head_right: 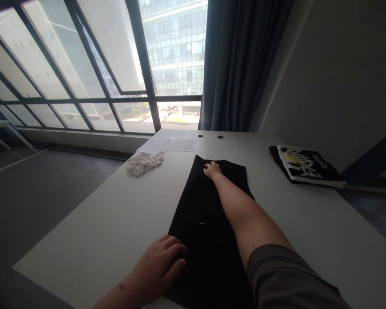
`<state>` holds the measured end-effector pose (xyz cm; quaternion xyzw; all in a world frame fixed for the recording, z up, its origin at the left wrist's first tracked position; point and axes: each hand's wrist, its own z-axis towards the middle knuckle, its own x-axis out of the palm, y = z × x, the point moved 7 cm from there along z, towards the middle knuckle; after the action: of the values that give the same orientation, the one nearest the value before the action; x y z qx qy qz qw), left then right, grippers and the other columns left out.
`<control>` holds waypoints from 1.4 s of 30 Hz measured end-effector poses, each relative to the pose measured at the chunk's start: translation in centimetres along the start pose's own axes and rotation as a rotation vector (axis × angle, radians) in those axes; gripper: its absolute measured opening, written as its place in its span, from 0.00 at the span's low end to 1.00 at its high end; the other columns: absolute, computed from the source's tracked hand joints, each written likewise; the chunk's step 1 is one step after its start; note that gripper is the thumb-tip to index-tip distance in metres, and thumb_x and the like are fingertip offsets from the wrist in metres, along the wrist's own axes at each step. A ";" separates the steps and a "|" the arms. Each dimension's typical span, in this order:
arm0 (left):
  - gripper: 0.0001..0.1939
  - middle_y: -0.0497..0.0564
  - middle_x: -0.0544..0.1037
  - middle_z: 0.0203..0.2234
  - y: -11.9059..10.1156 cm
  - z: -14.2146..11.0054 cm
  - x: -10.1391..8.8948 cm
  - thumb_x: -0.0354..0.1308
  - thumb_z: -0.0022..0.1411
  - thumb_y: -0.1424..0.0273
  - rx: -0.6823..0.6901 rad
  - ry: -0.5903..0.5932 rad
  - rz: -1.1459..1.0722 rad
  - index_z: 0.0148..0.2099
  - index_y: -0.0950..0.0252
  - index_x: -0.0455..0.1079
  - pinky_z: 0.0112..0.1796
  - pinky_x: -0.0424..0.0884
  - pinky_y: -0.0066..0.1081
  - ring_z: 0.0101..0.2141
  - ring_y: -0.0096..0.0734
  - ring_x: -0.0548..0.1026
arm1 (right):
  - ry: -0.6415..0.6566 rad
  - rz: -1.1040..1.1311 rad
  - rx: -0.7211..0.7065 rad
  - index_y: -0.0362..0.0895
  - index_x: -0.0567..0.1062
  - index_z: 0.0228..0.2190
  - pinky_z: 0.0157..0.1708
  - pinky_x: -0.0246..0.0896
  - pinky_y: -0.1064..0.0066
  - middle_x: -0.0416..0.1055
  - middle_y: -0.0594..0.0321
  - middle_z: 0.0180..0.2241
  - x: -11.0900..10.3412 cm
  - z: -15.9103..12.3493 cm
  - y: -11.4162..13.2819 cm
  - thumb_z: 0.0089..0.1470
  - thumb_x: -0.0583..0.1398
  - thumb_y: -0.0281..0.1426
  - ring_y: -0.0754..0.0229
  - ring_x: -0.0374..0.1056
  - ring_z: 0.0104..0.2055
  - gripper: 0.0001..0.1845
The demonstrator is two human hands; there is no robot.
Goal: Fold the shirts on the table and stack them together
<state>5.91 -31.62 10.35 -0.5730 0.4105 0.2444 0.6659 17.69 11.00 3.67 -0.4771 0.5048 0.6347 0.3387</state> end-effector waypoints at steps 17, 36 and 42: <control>0.39 0.54 0.46 0.76 5.0 0.6 6.3 0.54 0.73 0.64 0.070 -0.194 0.425 0.79 0.54 0.42 0.68 0.62 0.52 0.74 0.51 0.50 | 0.123 -0.042 -0.104 0.38 0.57 0.72 0.73 0.32 0.44 0.44 0.44 0.75 5.8 -0.8 7.9 0.68 0.50 0.49 0.40 0.40 0.76 0.40; 0.34 0.57 0.53 0.75 9.4 -0.8 4.9 0.54 0.73 0.59 0.045 -0.198 0.591 0.76 0.57 0.53 0.66 0.61 0.57 0.73 0.53 0.54 | -0.170 0.008 -0.191 0.47 0.69 0.66 0.72 0.38 0.47 0.55 0.50 0.72 -2.2 -0.9 -2.3 0.69 0.51 0.43 0.43 0.42 0.76 0.29; 0.23 0.53 0.71 0.65 1.4 3.2 4.8 0.57 0.71 0.64 0.211 0.002 0.350 0.66 0.55 0.68 0.59 0.70 0.46 0.62 0.45 0.70 | -0.222 0.008 -0.107 0.40 0.82 0.50 0.66 0.54 0.55 0.77 0.46 0.53 -6.6 -4.0 -16.1 0.65 0.51 0.32 0.47 0.68 0.60 0.23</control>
<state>8.26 -28.88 5.67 -0.4204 0.5279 0.3114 0.6690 35.52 11.64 4.66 -0.4190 0.4316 0.7110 0.3643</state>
